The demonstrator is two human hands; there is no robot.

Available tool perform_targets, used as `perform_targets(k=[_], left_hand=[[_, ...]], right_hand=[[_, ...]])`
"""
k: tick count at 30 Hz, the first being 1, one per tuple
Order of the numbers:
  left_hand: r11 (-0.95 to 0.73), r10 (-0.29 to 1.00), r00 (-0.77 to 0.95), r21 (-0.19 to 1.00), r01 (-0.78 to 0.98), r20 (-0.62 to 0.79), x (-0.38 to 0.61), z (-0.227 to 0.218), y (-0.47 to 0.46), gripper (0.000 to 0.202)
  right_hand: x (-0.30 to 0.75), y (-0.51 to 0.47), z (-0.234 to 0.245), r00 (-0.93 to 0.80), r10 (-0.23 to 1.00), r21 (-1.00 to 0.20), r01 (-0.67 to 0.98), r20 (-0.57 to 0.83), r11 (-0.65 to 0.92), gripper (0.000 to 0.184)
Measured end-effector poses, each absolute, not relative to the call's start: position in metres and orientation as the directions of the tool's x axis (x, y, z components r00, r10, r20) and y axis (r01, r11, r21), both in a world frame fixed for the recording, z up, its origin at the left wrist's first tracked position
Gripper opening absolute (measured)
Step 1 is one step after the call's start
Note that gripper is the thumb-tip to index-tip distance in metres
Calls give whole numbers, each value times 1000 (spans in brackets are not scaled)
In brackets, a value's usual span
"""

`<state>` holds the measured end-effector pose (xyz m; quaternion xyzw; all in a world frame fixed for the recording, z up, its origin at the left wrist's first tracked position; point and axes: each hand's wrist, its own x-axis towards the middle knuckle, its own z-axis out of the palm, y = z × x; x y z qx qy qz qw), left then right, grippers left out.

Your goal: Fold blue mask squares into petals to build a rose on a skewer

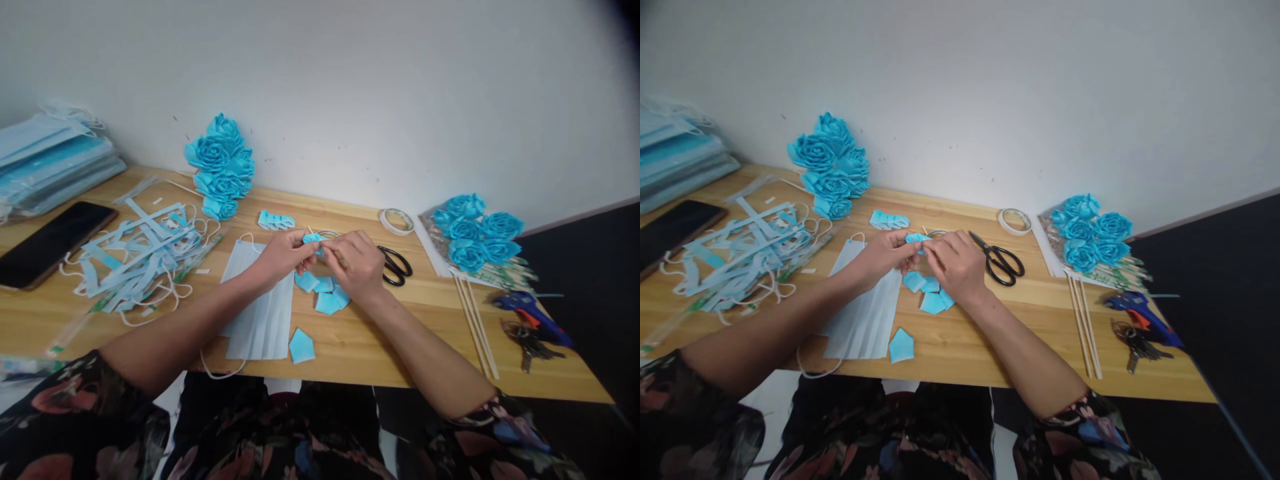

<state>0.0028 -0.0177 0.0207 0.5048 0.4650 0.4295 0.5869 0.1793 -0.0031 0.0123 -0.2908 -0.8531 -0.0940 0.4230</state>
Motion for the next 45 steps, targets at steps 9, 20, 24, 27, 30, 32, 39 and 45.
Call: perform_targets(k=[9,20,24,27,30,32,39,45], left_hand=[[141,978,161,989,-47,-132,3,20,-19,14],[106,973,208,994,-32,-97,1,20,-18,27],[83,973,217,996,-10,-79,2,18,-19,31],[54,972,230,998,-11,-50,1,18,-19,32],[32,969,247,999,-20,-26,1,18,-20,31],[21,966,258,999,-25,-14,2,18,-20,32],[75,946,322,992,-106,-37,0,12,-18,33],[230,887,448,947,-222,-111,-4,10,-16,38]], right_hand=[[180,-1,10,-523,426,-105,535,738,838,18],[197,6,22,-312,845,-780,338,435,526,34],[197,11,15,-412,885,-940,156,218,304,43],[191,7,13,-475,866,-969,94,160,230,44],[185,2,14,-453,881,-981,66,136,185,42],[182,-1,15,-429,894,-986,47,126,161,41],[181,-2,8,-428,895,-987,29,128,156,41],[178,-5,6,-460,878,-991,-35,133,132,45]])
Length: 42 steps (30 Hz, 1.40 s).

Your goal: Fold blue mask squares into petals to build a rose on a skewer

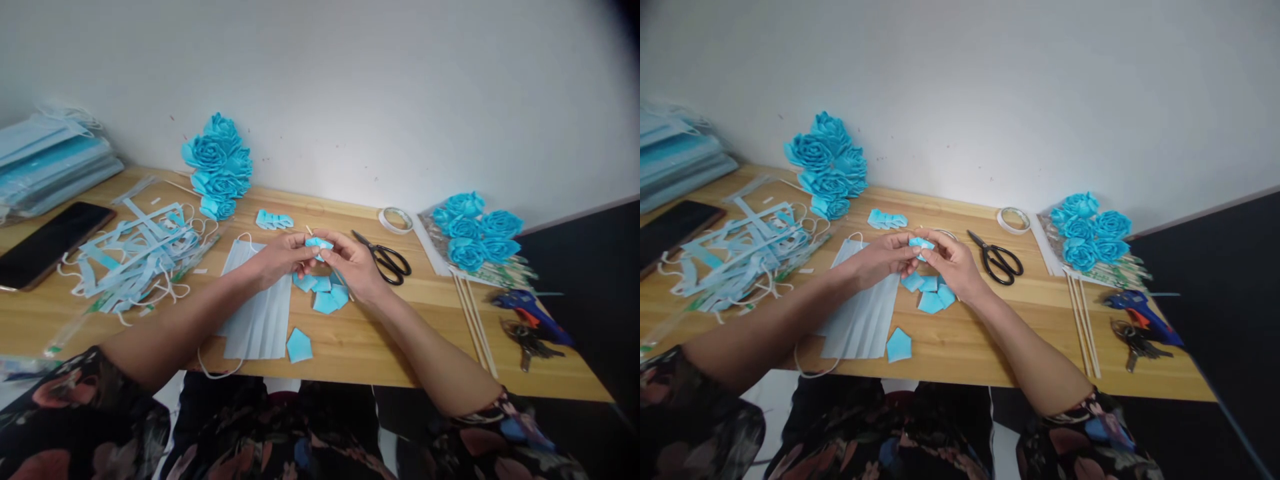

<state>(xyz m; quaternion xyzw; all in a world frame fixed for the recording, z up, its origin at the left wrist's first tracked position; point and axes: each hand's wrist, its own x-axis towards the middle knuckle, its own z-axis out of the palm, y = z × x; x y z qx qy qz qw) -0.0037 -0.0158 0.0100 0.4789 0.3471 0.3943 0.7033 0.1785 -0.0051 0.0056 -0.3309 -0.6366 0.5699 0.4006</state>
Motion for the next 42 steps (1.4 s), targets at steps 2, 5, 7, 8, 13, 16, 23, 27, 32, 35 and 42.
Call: perform_targets(k=[2,5,7,8,13,16,23,27,32,35,42], left_hand=[[252,871,477,940,-228,-118,-5,11,-15,37],[273,855,501,936,-223,-130,-7,13,-15,34],[275,855,500,937,-216,-136,-8,14,-15,34],[275,857,497,936,-219,-136,-8,15,-15,35],[236,879,462,951,-202,-120,-5,20,-17,42],[158,904,415,982,-103,-102,-3,19,-18,37],[101,964,251,993,-56,-84,-2,17,-15,26],[68,964,258,998,6,-67,-3,16,-13,24],[9,960,279,998,68,-28,-4,16,-14,27],[4,969,246,999,37,-13,-3,17,-15,35],[-38,961,274,999,31,28,-1,14,-16,31]], right_hand=[[178,-6,7,-457,880,-991,-46,131,123,45],[180,-6,7,-429,894,-991,-24,132,135,46],[181,-4,6,-407,904,-989,2,134,148,46],[181,-4,5,-394,910,-989,11,133,150,45],[182,-2,7,-295,949,-993,12,108,117,43],[180,-3,9,-264,958,-991,38,111,125,42],[179,-3,8,-310,944,-991,35,115,132,35],[182,0,8,-272,959,-996,32,77,89,36],[184,0,10,-283,955,-995,17,86,94,31],[183,0,10,-277,955,-993,16,110,119,34],[180,-4,10,-264,953,-983,64,150,173,36]])
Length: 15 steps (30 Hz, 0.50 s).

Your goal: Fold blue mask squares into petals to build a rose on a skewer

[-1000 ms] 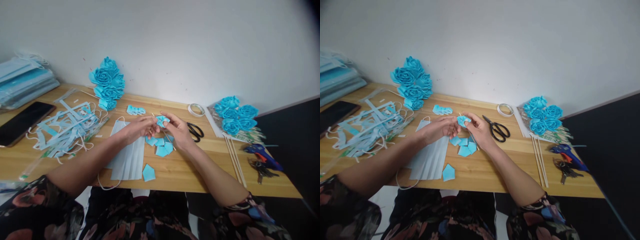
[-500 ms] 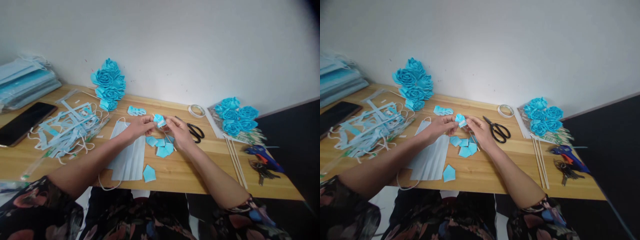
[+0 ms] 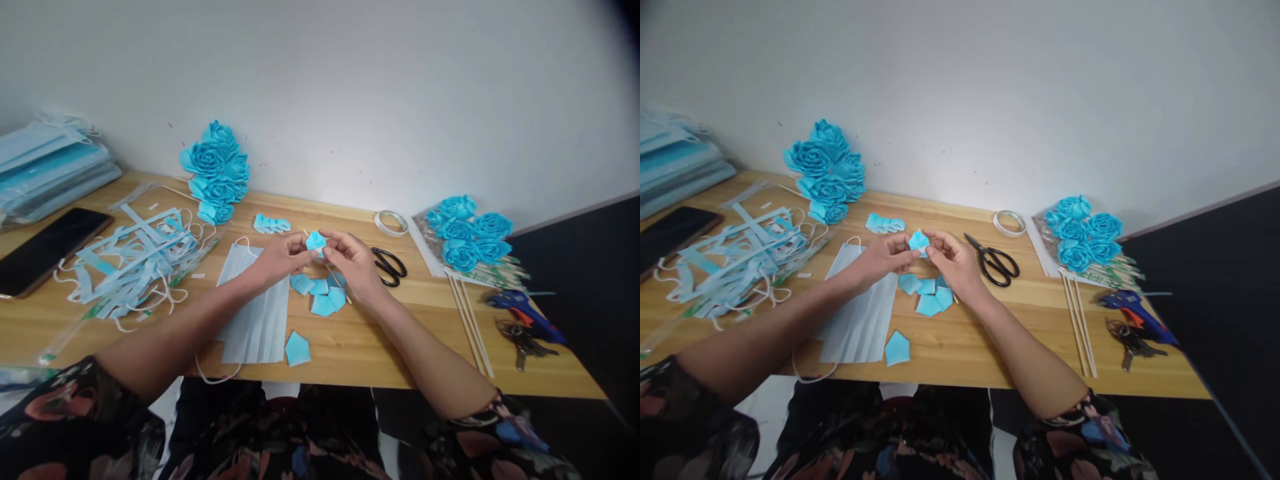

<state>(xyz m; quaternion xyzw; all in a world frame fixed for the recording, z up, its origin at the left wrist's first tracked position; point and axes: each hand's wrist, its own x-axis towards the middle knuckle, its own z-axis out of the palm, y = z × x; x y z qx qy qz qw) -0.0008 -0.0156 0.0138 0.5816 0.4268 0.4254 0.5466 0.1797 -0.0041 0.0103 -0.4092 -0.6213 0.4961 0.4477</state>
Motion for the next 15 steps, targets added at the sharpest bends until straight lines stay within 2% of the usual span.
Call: perform_targets(k=[5,15], left_hand=[[-14,969,245,1000,-15,18,-2,11,-14,28],[-8,963,269,1000,21,2,-2,12,-14,25]], right_hand=[[179,-5,12,-284,949,-987,51,134,154,34],[181,-2,8,-305,941,-986,42,144,164,36]])
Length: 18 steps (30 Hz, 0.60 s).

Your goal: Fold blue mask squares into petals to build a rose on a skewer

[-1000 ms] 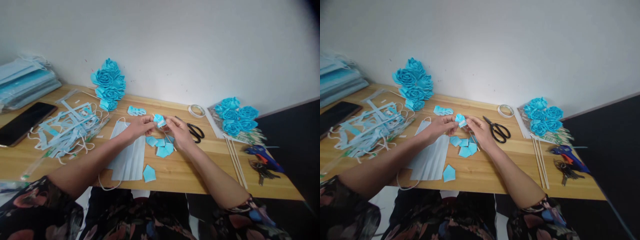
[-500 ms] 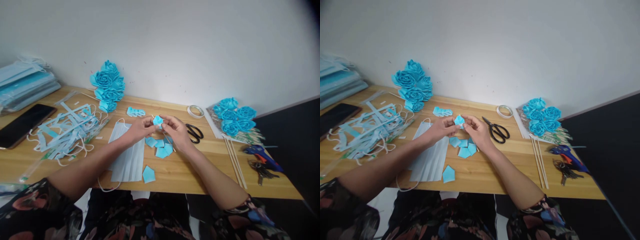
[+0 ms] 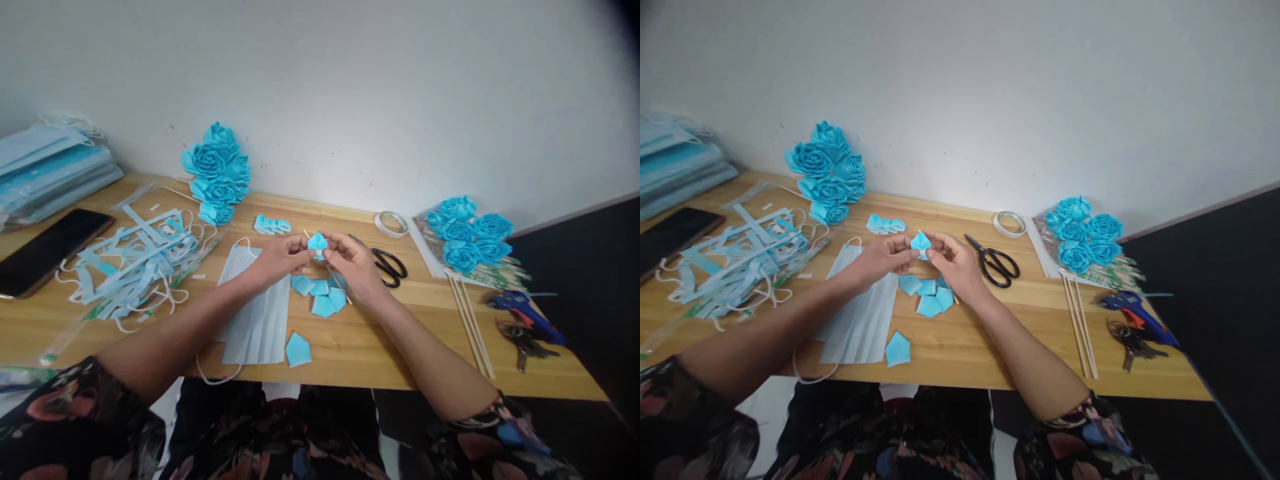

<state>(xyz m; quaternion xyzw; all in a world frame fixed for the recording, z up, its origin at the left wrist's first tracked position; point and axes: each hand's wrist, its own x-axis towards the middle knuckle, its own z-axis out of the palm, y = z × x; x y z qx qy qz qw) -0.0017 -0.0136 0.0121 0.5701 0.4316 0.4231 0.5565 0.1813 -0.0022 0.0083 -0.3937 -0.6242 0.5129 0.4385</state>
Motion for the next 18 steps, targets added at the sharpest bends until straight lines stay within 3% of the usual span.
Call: perform_targets(k=[7,18], left_hand=[[28,961,273,1000,5,-28,-3,17,-16,16],[19,968,248,1000,17,-22,-1,13,-14,26]], right_hand=[[183,-2,11,-255,955,-979,94,151,180,38],[182,-4,11,-266,950,-975,108,161,196,33]])
